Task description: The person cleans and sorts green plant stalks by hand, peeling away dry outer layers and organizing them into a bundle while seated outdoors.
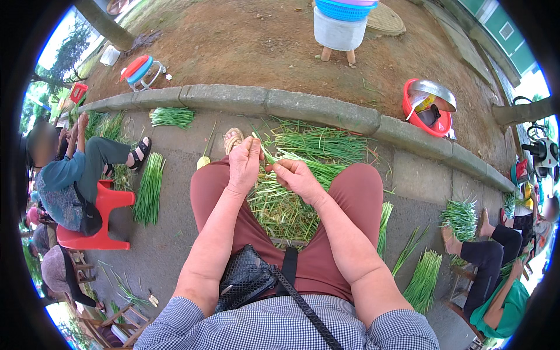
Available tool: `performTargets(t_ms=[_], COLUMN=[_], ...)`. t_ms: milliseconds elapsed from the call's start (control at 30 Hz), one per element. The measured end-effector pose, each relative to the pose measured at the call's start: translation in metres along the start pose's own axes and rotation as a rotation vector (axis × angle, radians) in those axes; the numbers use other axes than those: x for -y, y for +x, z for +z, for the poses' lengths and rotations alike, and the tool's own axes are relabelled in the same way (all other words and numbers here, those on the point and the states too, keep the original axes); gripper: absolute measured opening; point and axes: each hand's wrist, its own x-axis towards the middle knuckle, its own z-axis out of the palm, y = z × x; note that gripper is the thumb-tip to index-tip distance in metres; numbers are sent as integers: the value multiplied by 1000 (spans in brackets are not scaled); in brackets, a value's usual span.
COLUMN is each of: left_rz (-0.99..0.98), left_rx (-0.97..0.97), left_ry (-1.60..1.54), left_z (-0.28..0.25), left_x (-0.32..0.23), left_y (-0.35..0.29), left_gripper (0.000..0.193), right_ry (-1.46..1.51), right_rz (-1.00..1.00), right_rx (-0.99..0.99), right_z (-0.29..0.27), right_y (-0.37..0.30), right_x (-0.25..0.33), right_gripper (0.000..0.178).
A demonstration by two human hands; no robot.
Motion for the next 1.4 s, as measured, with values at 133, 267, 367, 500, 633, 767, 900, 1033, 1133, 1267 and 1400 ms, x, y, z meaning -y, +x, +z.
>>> performTargets(t_ms=[133,267,367,500,633,767,900,1033,1133,1267,1400], left_rz=[-106,-278,-296,9,316,-259,-247,-368,-551,-632,-625], left_rx=[-63,-58,154,474,286,455,352,242,448,65,-207], left_ry=[-265,-454,-113,585,712,164,140,-464,-632,-678,-916], left_z=[-12,-12,-11,-1,11,6,5,10,5,5,-5], left_x=[2,5,9,3,23,6,17,3,9,17,16], left_y=[7,7,3,-16,-29,-6,0,-2,2,1,9], left_gripper=[30,26,20,29,32,26,44,47,41,36,34], right_ry=[48,138,193,216,240,250,186,-125,-200,-658,-1361], right_rz=[-3,-9,-23,-34,-41,-48,-58,-30,-79,30,211], right_rx=[-18,-46,-49,-85,-70,-92,-108,-17,93,124,315], right_z=[-8,-13,-16,-18,-17,-24,-19,-10,-5,-6,-28], right_y=[0,0,1,2,3,3,5,5,12,16,18], right_x=[1,3,3,2,1,-1,-2,-10,-31,-32,-52], right_gripper=[24,24,25,26,27,28,27,31,27,35,33])
